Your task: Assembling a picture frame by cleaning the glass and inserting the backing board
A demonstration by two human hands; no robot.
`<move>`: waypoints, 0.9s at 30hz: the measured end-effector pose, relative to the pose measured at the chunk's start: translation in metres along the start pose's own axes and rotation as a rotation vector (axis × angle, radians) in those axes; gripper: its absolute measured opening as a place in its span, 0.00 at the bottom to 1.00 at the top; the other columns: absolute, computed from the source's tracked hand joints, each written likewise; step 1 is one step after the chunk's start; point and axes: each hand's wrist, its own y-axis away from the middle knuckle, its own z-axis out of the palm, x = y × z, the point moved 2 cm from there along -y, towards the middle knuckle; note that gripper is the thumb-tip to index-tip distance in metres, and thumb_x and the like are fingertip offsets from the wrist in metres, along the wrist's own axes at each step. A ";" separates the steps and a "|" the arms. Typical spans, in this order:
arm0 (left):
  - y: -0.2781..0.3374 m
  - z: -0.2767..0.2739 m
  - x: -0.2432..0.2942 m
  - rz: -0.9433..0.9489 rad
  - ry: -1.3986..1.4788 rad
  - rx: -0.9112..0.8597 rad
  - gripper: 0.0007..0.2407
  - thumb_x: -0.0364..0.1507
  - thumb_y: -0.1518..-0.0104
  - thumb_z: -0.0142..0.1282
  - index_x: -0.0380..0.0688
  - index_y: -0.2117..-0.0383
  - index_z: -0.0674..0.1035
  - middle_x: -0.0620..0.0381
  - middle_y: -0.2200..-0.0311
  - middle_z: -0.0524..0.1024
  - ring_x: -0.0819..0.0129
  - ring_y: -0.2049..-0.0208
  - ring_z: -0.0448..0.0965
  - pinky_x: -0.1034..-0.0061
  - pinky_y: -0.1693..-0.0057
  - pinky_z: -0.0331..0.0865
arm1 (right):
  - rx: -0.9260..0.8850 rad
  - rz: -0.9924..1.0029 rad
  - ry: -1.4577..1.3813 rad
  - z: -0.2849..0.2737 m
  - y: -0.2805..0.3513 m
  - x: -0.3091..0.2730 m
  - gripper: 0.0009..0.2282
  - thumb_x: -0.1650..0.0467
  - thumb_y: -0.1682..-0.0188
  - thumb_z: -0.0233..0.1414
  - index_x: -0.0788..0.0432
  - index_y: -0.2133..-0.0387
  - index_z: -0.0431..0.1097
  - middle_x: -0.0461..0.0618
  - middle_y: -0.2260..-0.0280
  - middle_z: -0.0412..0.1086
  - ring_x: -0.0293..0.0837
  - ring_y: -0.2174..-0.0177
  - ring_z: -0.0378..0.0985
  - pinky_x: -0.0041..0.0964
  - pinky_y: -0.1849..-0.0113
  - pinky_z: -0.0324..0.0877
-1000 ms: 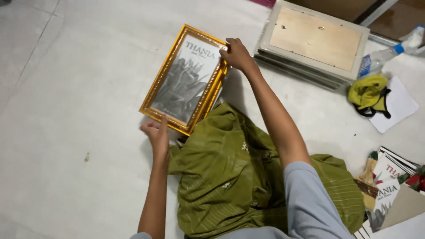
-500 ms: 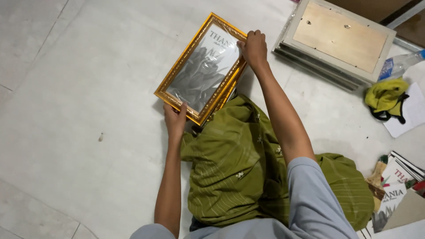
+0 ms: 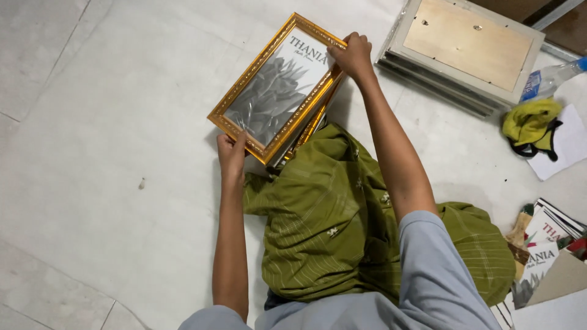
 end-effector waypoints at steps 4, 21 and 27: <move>-0.006 -0.003 0.005 -0.044 0.305 -0.046 0.19 0.31 0.40 0.56 0.43 0.48 0.60 0.34 0.48 0.65 0.43 0.37 0.64 0.43 0.29 0.50 | -0.123 0.115 -0.354 -0.026 0.027 -0.025 0.16 0.63 0.48 0.55 0.68 0.61 0.70 0.48 0.73 0.69 0.45 0.75 0.80 0.41 0.62 0.80; 0.100 0.021 0.131 0.776 -0.069 -0.401 0.16 0.21 0.35 0.53 0.45 0.49 0.59 0.53 0.52 0.65 0.64 0.51 0.72 0.71 0.47 0.72 | -0.099 0.065 -1.200 -0.117 0.107 0.063 0.17 0.71 0.40 0.39 0.42 0.40 0.63 0.48 0.47 0.70 0.38 0.59 0.67 0.34 0.56 0.60; 0.143 0.084 0.179 1.171 -0.285 -0.989 0.13 0.32 0.34 0.43 0.42 0.51 0.79 0.53 0.44 0.76 0.56 0.39 0.74 0.62 0.35 0.66 | -0.062 0.196 -1.867 -0.239 0.241 0.150 0.25 0.62 0.48 0.48 0.67 0.41 0.67 0.58 0.43 0.70 0.49 0.49 0.73 0.36 0.43 0.66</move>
